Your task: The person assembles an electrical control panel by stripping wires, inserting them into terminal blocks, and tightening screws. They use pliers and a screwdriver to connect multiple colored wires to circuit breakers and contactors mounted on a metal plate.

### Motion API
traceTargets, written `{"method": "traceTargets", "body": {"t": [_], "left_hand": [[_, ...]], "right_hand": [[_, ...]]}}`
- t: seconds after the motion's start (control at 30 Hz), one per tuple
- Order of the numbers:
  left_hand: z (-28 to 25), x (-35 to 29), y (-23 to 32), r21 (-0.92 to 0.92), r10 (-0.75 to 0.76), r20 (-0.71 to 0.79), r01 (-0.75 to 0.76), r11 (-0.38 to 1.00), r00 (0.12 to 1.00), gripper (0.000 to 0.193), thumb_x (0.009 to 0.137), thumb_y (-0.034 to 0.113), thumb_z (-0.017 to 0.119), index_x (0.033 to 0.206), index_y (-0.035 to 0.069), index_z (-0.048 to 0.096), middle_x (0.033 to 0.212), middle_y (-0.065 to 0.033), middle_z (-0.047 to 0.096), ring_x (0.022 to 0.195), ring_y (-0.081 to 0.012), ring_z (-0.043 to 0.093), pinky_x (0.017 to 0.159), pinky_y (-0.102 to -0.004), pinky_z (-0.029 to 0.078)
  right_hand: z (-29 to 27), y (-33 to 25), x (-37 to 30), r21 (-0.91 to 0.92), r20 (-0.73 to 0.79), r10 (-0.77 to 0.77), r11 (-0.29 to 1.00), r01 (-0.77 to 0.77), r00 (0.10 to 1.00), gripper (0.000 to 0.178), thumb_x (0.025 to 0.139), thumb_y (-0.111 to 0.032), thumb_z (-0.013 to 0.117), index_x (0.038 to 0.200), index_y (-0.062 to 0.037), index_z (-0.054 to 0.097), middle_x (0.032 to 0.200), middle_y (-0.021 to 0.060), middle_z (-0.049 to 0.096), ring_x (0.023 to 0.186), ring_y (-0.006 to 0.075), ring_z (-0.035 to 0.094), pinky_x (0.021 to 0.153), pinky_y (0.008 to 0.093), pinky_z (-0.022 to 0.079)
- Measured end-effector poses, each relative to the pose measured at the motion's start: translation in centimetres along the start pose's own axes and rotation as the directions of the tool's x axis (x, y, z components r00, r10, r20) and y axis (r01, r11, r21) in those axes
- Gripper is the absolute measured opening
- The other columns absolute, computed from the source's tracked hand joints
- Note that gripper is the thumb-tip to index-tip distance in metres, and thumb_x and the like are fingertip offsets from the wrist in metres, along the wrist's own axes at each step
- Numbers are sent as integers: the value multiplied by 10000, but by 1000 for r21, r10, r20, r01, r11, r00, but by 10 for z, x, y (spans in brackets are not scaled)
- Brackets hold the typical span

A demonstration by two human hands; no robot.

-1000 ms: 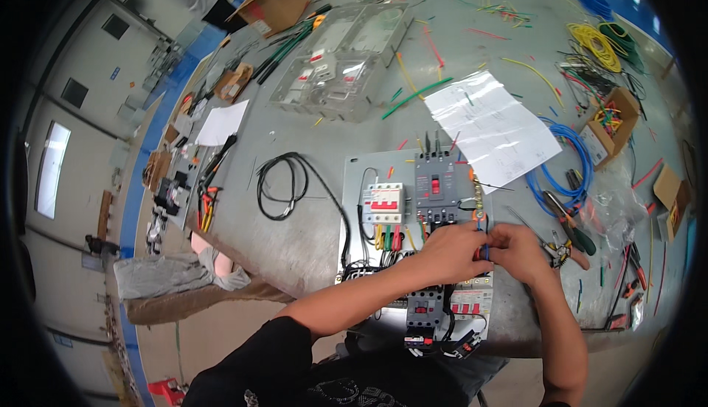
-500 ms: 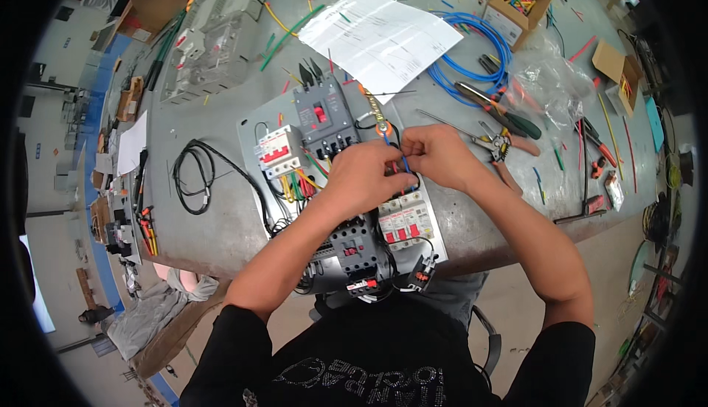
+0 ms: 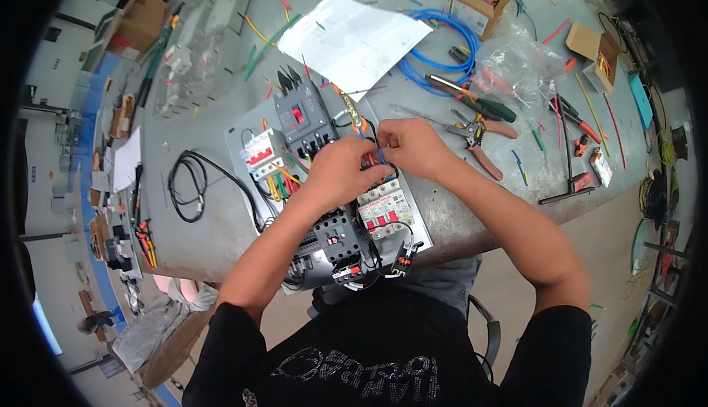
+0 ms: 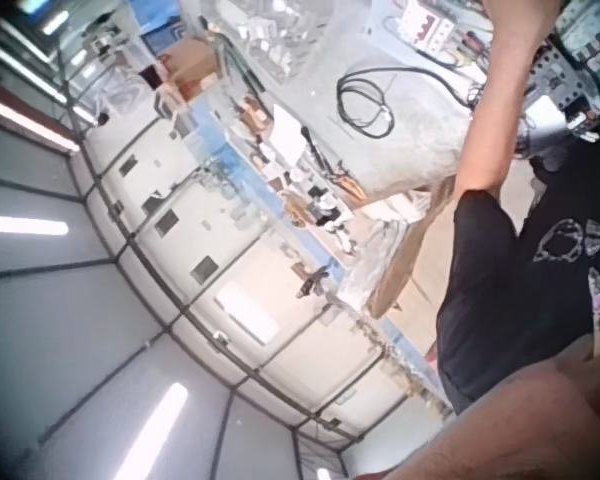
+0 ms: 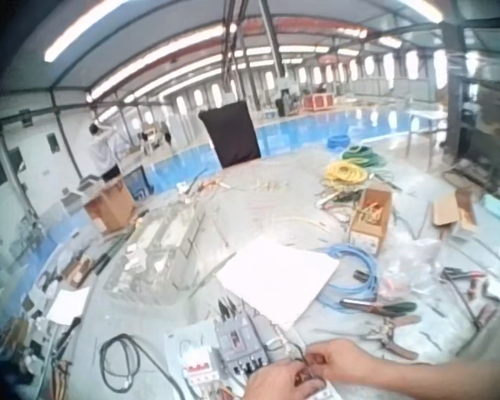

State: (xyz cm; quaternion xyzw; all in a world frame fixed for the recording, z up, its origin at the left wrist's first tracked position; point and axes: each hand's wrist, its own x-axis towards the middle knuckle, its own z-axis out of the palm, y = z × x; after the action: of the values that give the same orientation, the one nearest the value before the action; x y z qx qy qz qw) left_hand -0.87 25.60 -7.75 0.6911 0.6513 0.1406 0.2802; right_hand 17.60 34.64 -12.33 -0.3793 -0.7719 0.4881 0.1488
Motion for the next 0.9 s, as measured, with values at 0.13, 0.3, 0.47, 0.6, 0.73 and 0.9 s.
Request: {"method": "traceTargets", "body": {"t": [0.13,0.3,0.47,0.6,0.73,0.9], "left_hand": [[-17,-8,1,-90,71,-248,-96,991,966,192,972,102,683,1109,-9,760,1010,-215,733,962,-428,713,880,-484,564],[-18,-12,-4,-10,148,-136,-151,988,979,197,950,42,654,1108,-14,757,1076,-217,739,1001,-432,715,888,-489,571],[-13,-15,-3,39,195,-114,-192,981,974,216,938,19,636,1112,-12,761,1090,-189,741,989,-426,716,860,-494,579],[-16,-14,-3,83,206,-52,-201,976,977,281,897,-25,611,1139,-5,753,1091,-173,721,990,-411,712,830,-508,577],[-15,-10,-5,123,229,2,-227,966,973,282,859,-33,608,1105,-10,744,1030,-171,683,982,-393,696,822,-504,575],[-14,-7,-6,141,255,32,-257,956,966,280,863,-27,602,1110,-15,735,1026,-179,684,969,-401,694,821,-506,570]], "right_hand": [[-13,3,5,54,113,29,998,-35,993,348,802,-229,887,1052,-80,696,745,50,664,683,174,639,653,358,510],[-10,-7,7,-121,32,64,991,-59,997,479,777,-339,930,1076,-91,650,738,72,663,694,238,658,655,400,503],[-8,-5,6,-168,21,70,984,-66,997,484,786,-254,880,1154,-105,601,746,103,680,741,294,695,692,434,522],[-4,-7,6,-216,8,75,974,-71,997,546,782,-227,876,1210,-98,561,722,101,651,676,292,661,638,437,494],[-7,-10,9,-292,46,33,956,-18,998,579,799,-226,850,1264,-103,528,710,126,655,674,363,660,647,492,493],[-8,-9,11,-321,71,-1,947,24,998,572,818,-225,836,1277,-105,517,698,128,641,669,387,655,651,515,491]]}}
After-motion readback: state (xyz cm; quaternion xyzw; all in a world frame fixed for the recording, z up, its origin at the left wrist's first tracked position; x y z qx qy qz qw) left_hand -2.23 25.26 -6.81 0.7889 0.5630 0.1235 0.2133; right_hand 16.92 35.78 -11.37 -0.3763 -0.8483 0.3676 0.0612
